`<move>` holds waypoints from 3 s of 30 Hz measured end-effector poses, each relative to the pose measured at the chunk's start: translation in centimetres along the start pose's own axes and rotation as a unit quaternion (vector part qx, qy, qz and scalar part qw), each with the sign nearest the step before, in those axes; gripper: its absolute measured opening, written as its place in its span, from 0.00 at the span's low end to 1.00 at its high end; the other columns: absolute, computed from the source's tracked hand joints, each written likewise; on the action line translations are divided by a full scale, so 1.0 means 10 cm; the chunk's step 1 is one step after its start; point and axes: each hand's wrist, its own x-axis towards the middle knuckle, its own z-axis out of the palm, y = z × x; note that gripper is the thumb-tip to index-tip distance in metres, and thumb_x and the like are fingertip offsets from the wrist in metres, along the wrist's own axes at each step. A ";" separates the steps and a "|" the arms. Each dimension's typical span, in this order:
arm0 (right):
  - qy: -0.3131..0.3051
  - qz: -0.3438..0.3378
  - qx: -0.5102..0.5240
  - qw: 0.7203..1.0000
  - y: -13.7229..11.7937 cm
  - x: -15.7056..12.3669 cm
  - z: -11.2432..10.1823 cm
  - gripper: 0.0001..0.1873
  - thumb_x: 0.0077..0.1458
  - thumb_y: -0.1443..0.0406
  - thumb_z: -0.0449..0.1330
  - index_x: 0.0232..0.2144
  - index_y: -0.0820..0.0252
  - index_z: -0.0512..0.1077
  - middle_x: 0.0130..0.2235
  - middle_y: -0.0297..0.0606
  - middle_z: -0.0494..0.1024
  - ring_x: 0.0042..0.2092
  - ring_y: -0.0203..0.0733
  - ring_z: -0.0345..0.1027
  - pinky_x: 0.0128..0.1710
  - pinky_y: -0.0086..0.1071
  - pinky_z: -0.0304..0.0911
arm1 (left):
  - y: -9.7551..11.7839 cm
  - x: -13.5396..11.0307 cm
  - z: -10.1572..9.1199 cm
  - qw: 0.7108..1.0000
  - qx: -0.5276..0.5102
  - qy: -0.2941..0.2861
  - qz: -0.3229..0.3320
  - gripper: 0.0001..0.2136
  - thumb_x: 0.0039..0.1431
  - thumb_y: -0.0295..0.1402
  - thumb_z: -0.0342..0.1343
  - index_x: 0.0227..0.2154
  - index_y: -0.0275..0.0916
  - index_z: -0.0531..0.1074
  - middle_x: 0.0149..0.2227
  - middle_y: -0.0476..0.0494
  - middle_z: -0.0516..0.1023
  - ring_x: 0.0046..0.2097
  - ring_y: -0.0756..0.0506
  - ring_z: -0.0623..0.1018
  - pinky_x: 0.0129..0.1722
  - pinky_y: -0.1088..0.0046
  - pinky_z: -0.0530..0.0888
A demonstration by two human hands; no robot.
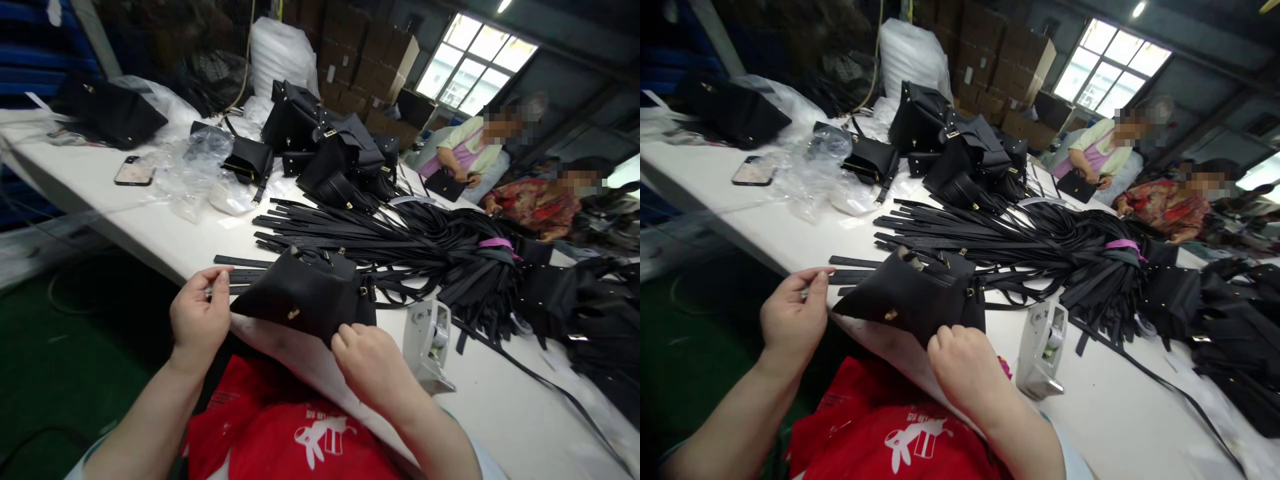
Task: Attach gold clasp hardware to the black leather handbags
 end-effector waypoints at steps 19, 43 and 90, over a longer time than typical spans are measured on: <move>-0.043 0.132 0.891 0.432 -0.37 -0.30 -0.07 0.21 0.58 0.53 0.57 0.44 0.64 0.70 0.34 0.40 0.74 0.33 0.37 0.72 0.29 0.28 0.65 | 0.46 -0.22 -0.11 0.912 0.058 -0.369 0.170 0.07 0.55 0.31 0.51 0.31 0.38 0.73 0.32 0.46 0.76 0.34 0.46 0.73 0.35 0.71 0.67; -0.035 0.134 0.798 0.586 -0.67 0.14 0.14 0.20 0.55 0.51 0.57 0.27 0.64 0.71 0.20 0.31 0.70 0.21 0.30 0.61 0.24 0.24 0.57 | 0.81 -0.44 -0.43 0.903 -0.029 -0.361 0.232 0.10 0.64 0.28 0.47 0.41 0.39 0.74 0.31 0.46 0.75 0.33 0.50 0.75 0.35 0.76 0.71; 0.090 0.143 0.695 0.699 -0.46 0.05 0.15 0.10 0.59 0.66 0.51 0.26 0.61 0.66 0.22 0.31 0.72 0.21 0.32 0.67 0.20 0.23 0.57 | 1.18 -0.46 -0.19 0.909 0.055 -0.332 0.247 0.04 0.59 0.29 0.56 0.37 0.40 0.73 0.28 0.49 0.71 0.28 0.50 0.71 0.27 0.75 0.69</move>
